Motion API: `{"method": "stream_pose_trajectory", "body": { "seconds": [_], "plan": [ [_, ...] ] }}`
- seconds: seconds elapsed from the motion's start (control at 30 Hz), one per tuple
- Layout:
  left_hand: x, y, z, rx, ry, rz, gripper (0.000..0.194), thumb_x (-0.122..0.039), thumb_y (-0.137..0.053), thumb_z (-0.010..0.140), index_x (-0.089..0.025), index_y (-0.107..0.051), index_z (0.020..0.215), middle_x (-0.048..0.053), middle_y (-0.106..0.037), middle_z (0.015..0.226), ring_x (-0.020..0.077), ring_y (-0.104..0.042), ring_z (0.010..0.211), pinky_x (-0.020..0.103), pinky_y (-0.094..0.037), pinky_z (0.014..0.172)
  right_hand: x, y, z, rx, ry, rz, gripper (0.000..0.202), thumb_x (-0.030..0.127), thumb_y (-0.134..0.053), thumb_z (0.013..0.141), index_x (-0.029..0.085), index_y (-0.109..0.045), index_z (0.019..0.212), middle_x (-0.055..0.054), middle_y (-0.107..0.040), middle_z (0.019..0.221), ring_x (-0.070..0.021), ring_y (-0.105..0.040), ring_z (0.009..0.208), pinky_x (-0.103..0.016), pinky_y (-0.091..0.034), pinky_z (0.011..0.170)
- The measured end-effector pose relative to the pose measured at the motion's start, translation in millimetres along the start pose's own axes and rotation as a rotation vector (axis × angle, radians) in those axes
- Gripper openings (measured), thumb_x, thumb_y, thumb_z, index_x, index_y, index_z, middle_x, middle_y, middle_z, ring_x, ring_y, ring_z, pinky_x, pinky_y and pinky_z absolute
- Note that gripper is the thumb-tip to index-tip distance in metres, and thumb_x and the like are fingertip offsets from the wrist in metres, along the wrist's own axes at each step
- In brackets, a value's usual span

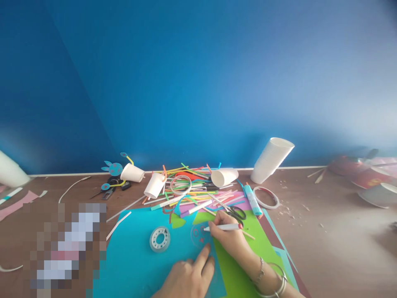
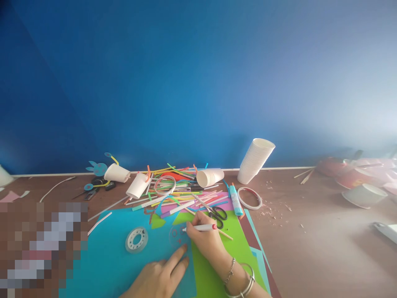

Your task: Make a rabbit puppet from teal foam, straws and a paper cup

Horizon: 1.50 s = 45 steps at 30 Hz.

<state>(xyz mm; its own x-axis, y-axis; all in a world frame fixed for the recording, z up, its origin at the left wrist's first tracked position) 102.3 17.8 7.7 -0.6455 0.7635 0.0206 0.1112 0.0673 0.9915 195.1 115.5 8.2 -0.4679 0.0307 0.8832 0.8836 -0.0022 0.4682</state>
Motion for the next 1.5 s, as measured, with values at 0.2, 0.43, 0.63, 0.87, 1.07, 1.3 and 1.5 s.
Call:
{"method": "stream_pose_trajectory", "body": {
  "seconds": [0.2, 0.43, 0.63, 0.87, 1.07, 1.3, 1.5],
  "plan": [
    [-0.3, 4.9, -0.8, -0.008, -0.004, -0.008, 0.041, -0.015, -0.037, 0.09, -0.014, -0.043, 0.131, 0.016, -0.044, 0.14, 0.0179, -0.069, 0.066, 0.027, -0.056, 0.049, 2.1, 0.2, -0.7, -0.004, 0.002, -0.013, 0.021, 0.026, -0.054, 0.072, 0.022, -0.04, 0.057, 0.006, -0.045, 0.048, -0.0102, -0.039, 0.048, -0.022, -0.032, 0.047],
    [0.3, 3.8, 0.6, -0.002, 0.008, 0.005, 0.04, -0.015, -0.039, 0.091, -0.016, -0.044, 0.131, 0.014, -0.042, 0.141, 0.0175, -0.069, 0.067, 0.027, -0.056, 0.05, 0.9, 0.7, -0.5, -0.013, -0.002, -0.039, 0.022, 0.026, -0.054, 0.071, 0.022, -0.039, 0.057, 0.007, -0.04, 0.048, -0.0097, -0.036, 0.047, -0.022, -0.03, 0.046],
    [-0.3, 0.7, 0.2, 0.015, 0.017, 0.009, 0.041, -0.016, -0.038, 0.091, -0.016, -0.042, 0.132, 0.016, -0.045, 0.139, 0.0171, -0.069, 0.067, 0.026, -0.055, 0.051, -0.3, 0.2, -2.0, -0.021, -0.003, -0.04, 0.023, 0.027, -0.056, 0.072, 0.022, -0.039, 0.057, 0.008, -0.039, 0.047, -0.0097, -0.036, 0.047, -0.021, -0.029, 0.045],
    [-0.1, 1.5, -0.8, 0.017, 0.006, -0.018, 0.042, -0.015, -0.037, 0.091, -0.015, -0.042, 0.132, 0.018, -0.045, 0.139, 0.0173, -0.068, 0.069, 0.025, -0.054, 0.052, -2.3, -2.4, -2.7, 0.004, -0.013, -0.041, 0.022, 0.027, -0.057, 0.072, 0.022, -0.04, 0.058, 0.008, -0.04, 0.048, -0.0095, -0.035, 0.047, -0.021, -0.029, 0.045],
    [-0.1, 4.5, -1.0, -0.009, -0.001, -0.023, 0.043, -0.014, -0.039, 0.089, -0.014, -0.042, 0.132, 0.019, -0.046, 0.138, 0.0174, -0.068, 0.068, 0.025, -0.053, 0.05, -0.2, -0.4, -1.7, -0.01, -0.002, -0.031, 0.021, 0.023, -0.056, 0.069, 0.021, -0.039, 0.056, 0.008, -0.04, 0.047, -0.0089, -0.035, 0.046, -0.021, -0.029, 0.044],
    [0.7, 3.7, -1.2, 0.003, 0.001, -0.026, 0.042, -0.015, -0.037, 0.09, -0.015, -0.042, 0.132, 0.018, -0.045, 0.139, 0.0168, -0.068, 0.069, 0.024, -0.054, 0.053, 1.4, 2.6, -1.1, -0.02, -0.013, 0.003, 0.022, 0.027, -0.054, 0.071, 0.022, -0.039, 0.056, 0.007, -0.042, 0.047, -0.0094, -0.035, 0.045, -0.022, -0.031, 0.045],
    [0.8, 4.5, -0.9, 0.026, 0.01, -0.031, 0.042, -0.015, -0.037, 0.091, -0.016, -0.042, 0.132, 0.018, -0.045, 0.139, 0.0177, -0.068, 0.069, 0.025, -0.055, 0.052, 5.6, 3.8, -2.4, -0.035, -0.003, -0.031, 0.023, 0.026, -0.055, 0.069, 0.022, -0.039, 0.055, 0.008, -0.038, 0.046, -0.0094, -0.035, 0.046, -0.022, -0.029, 0.045]
  ]
}}
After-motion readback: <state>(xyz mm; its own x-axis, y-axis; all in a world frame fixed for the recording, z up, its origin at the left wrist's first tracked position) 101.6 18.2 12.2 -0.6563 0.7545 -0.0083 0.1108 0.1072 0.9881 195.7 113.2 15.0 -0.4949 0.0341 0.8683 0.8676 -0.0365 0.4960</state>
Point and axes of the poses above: each hand's wrist, its own z-axis towards the middle knuckle, its own y-axis out of the back of the hand, x = y × z, the point moved 10 cm from there along z, towards the middle knuckle
